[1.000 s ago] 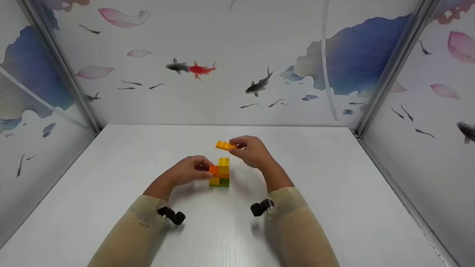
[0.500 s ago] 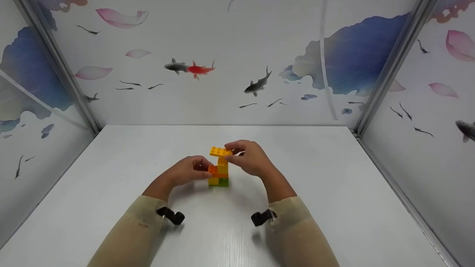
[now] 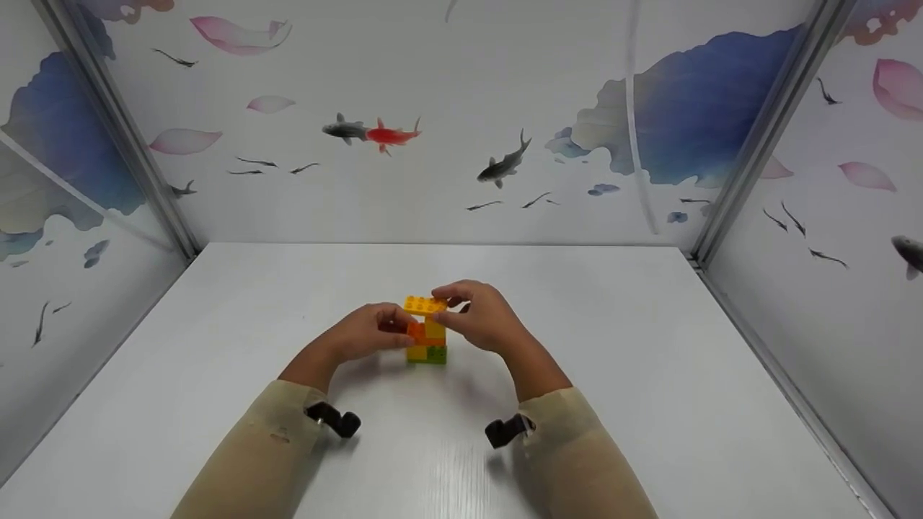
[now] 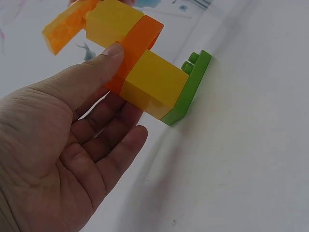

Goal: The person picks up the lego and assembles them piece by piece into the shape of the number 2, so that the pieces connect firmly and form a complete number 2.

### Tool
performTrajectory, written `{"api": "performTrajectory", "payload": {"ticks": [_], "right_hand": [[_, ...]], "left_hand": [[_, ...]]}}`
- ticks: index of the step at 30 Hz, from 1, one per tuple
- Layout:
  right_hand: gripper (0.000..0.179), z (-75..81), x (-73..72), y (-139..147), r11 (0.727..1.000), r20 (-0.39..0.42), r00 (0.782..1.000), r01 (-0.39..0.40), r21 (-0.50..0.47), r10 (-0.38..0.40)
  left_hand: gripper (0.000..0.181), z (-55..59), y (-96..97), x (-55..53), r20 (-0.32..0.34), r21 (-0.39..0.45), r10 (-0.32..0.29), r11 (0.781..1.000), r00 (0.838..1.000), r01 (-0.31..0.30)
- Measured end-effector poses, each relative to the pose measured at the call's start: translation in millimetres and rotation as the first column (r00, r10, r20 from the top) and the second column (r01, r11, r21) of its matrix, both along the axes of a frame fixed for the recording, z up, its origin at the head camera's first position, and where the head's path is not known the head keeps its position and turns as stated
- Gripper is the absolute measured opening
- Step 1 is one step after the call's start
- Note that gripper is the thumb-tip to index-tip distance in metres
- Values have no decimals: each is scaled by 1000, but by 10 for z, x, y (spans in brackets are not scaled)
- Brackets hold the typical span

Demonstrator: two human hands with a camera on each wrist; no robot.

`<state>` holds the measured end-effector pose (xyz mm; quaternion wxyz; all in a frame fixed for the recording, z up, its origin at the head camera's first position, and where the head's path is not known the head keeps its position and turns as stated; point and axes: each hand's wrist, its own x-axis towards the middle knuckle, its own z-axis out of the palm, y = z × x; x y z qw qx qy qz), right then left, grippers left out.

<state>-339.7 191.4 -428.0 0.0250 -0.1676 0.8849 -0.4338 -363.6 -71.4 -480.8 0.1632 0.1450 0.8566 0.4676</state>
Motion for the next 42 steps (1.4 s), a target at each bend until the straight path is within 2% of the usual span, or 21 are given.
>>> {"api": "performTrajectory", "payload": {"ticks": [11, 26, 42], "right_hand": [[35, -16, 19, -39, 1000, 7, 1000, -1, 12, 1], [31, -80, 5, -32, 999, -33, 999, -32, 7, 33], [31, -44, 9, -13, 999, -15, 999, -38, 7, 38]], "left_hand": [[27, 35, -8, 23, -17, -4, -13, 1000, 1000, 13], [25, -15, -21, -7, -26, 17, -28, 999, 999, 28], [24, -2, -9, -2, -23, -6, -19, 1000, 1000, 19]]}}
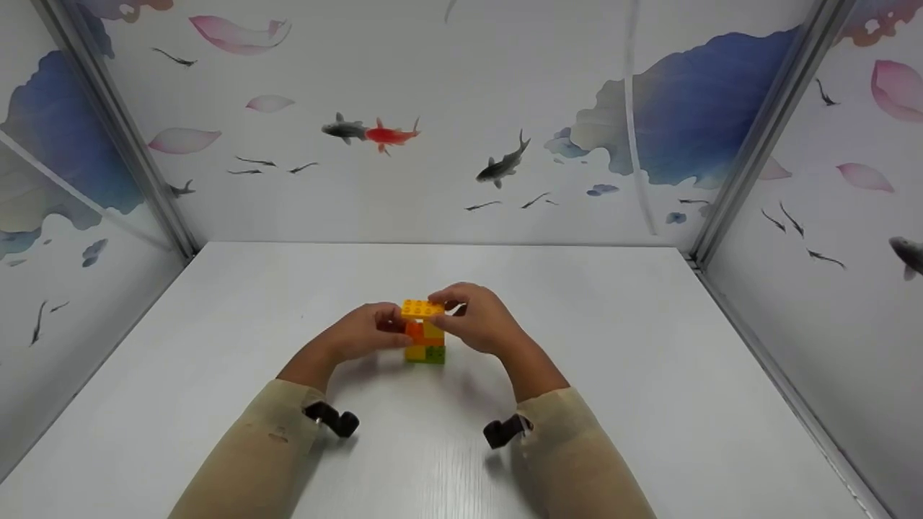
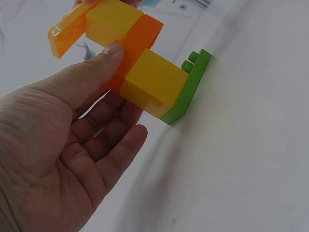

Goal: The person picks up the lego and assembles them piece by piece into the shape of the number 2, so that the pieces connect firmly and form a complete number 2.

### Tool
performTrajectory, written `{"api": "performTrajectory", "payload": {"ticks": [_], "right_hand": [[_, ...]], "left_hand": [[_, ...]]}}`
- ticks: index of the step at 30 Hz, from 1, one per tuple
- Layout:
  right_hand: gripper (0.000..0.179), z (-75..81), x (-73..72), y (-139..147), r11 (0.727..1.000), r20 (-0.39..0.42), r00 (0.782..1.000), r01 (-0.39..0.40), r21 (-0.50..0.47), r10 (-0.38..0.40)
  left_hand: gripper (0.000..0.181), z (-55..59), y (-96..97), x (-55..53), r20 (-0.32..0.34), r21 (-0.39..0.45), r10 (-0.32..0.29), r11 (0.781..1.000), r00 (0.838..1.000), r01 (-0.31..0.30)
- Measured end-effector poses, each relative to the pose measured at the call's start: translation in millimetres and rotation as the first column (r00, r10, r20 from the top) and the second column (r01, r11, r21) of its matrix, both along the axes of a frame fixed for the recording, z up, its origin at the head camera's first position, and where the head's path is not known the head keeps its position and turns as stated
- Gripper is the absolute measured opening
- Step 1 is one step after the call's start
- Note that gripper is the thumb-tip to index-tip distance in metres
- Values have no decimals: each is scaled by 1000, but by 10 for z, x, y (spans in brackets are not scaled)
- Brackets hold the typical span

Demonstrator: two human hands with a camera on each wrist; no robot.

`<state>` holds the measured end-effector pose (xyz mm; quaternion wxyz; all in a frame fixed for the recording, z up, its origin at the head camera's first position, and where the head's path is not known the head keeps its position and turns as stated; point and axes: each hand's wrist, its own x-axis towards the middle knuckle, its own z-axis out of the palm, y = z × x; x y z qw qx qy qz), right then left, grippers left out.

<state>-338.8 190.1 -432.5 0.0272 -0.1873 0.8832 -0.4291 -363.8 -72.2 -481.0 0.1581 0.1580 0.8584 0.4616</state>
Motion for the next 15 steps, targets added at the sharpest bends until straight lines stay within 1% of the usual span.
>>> {"api": "performTrajectory", "payload": {"ticks": [4, 11, 15], "right_hand": [[31, -8, -4, 0, 1000, 0, 1000, -6, 0, 6], [31, -25, -2, -6, 1000, 1, 1000, -10, 11, 10], [31, -18, 3, -5, 1000, 4, 1000, -4, 20, 4]], "left_hand": [[24, 0, 1, -2, 6, -5, 5, 1000, 1000, -5], [27, -9, 2, -3, 28, 27, 1, 1000, 1000, -2], [27, -5, 9, 2, 32, 20, 7, 1000, 999, -7]]}}
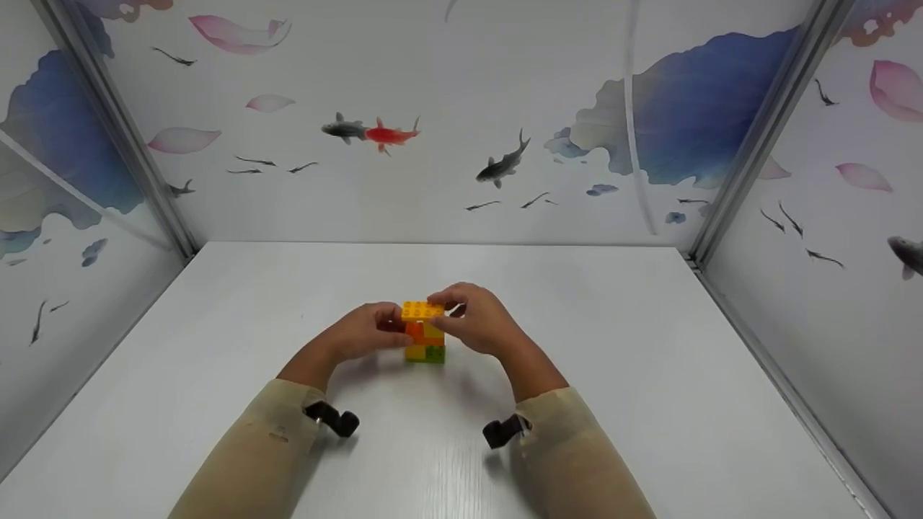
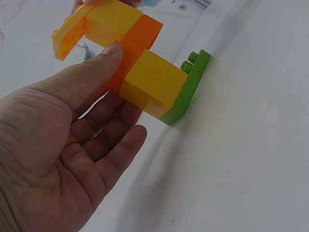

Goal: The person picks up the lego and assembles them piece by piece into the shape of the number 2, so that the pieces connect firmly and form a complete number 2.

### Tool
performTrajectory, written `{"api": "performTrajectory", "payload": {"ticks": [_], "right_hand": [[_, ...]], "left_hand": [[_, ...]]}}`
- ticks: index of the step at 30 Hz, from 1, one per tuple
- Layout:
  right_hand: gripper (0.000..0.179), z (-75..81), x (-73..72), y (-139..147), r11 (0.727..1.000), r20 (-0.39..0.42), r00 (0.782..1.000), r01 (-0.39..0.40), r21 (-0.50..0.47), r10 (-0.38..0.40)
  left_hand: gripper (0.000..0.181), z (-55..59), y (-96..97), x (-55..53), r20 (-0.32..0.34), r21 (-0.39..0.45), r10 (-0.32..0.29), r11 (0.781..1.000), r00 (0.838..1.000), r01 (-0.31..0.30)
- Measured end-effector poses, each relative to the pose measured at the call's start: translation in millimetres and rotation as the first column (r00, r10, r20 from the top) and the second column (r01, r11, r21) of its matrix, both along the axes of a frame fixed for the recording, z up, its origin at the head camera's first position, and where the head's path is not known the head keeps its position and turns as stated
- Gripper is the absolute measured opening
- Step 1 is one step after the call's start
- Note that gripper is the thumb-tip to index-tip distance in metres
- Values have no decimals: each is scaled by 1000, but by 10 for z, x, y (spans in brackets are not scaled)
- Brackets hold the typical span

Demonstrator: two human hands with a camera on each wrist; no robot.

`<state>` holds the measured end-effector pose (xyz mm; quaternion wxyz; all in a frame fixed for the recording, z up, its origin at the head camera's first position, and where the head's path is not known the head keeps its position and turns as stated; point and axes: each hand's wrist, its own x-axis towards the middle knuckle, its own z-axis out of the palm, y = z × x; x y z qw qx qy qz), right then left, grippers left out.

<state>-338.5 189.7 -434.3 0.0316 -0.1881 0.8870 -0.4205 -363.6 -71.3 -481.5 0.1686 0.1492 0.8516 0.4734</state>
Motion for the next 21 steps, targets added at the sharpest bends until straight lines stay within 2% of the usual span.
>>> {"api": "performTrajectory", "payload": {"ticks": [6, 21], "right_hand": [[31, -9, -4, 12, 1000, 11, 1000, 7, 24, -8], [31, -47, -22, 16, 1000, 18, 1000, 3, -14, -3]], "left_hand": [[27, 8, 7, 6, -6, -17, -3, 1000, 1000, 2], [28, 22, -3, 5, -22, -25, -3, 1000, 1000, 2]]}}
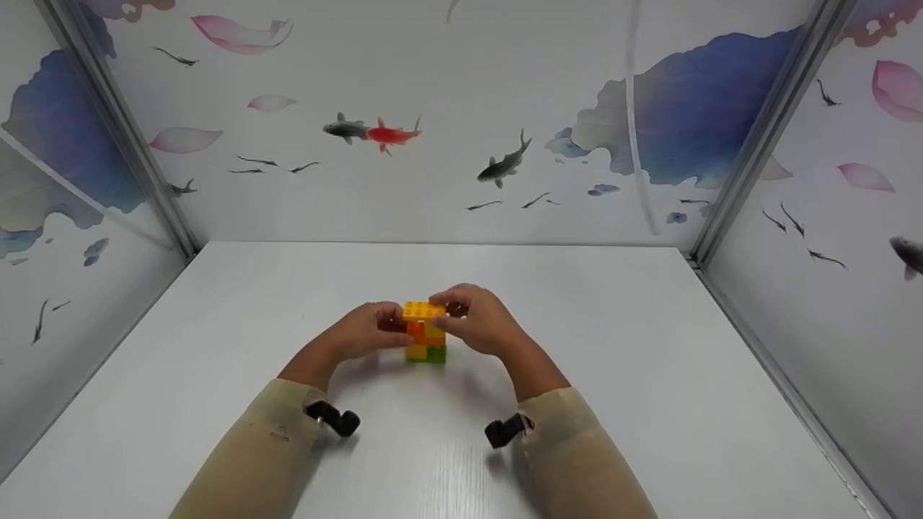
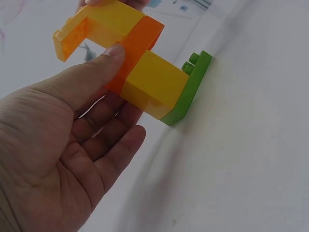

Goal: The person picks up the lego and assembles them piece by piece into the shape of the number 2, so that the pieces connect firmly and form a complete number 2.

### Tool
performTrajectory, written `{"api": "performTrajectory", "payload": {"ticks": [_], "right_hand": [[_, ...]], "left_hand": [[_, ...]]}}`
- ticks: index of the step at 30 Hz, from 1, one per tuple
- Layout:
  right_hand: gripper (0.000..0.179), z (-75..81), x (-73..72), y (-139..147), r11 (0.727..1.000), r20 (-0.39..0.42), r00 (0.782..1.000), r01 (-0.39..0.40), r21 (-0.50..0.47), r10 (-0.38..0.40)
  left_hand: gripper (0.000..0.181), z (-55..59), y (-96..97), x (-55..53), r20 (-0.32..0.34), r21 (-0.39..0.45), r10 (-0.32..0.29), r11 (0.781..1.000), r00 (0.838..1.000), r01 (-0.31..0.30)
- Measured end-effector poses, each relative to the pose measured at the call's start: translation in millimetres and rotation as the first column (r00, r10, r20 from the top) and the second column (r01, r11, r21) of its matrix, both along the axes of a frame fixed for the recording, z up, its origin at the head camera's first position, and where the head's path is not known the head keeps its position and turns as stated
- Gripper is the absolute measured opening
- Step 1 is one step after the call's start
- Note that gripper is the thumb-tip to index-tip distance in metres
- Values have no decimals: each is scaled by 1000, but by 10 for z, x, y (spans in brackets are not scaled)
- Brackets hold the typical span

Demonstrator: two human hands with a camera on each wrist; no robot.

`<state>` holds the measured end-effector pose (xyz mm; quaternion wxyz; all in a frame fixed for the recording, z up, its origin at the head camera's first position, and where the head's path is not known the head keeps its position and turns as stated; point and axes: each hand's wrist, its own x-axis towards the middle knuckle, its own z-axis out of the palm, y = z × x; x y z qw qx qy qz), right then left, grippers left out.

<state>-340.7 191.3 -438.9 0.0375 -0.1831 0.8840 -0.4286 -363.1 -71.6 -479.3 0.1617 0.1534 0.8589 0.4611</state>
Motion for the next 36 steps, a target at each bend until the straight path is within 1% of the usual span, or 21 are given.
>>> {"api": "performTrajectory", "payload": {"ticks": [5, 10, 19, 26, 29, 32, 36], "right_hand": [[32, -4, 6, 14, 1000, -20, 1000, -8, -23, 8], [32, 0, 16, 12, 1000, -20, 1000, -2, -16, 2], [32, 5, 12, 15, 1000, -16, 1000, -2, -23, 2], [35, -6, 1, 22, 1000, -5, 1000, 7, -13, -7], [38, -7, -14, 53, 1000, 5, 1000, -3, -28, 3], [42, 16, -25, 114, 998, -4, 1000, -15, -61, 15], [47, 67, -29, 216, 996, -9, 1000, 4, -88, -4]], "left_hand": [[28, -12, 2, -17, 3, 18, 0, 1000, 1000, 0], [29, -28, -13, -18, 3, 24, 3, 1000, 1000, -3], [31, -38, -33, -28, -22, 18, -8, 1000, 1000, 9], [32, -48, -23, -25, -8, 26, 0, 1000, 1000, 0], [32, -49, -18, -21, -7, 24, 1, 1000, 1000, -1], [32, -41, -16, -18, -6, 24, -1, 1000, 1000, 1], [31, -27, -14, -19, 4, 23, 1, 1000, 1000, -1]]}}
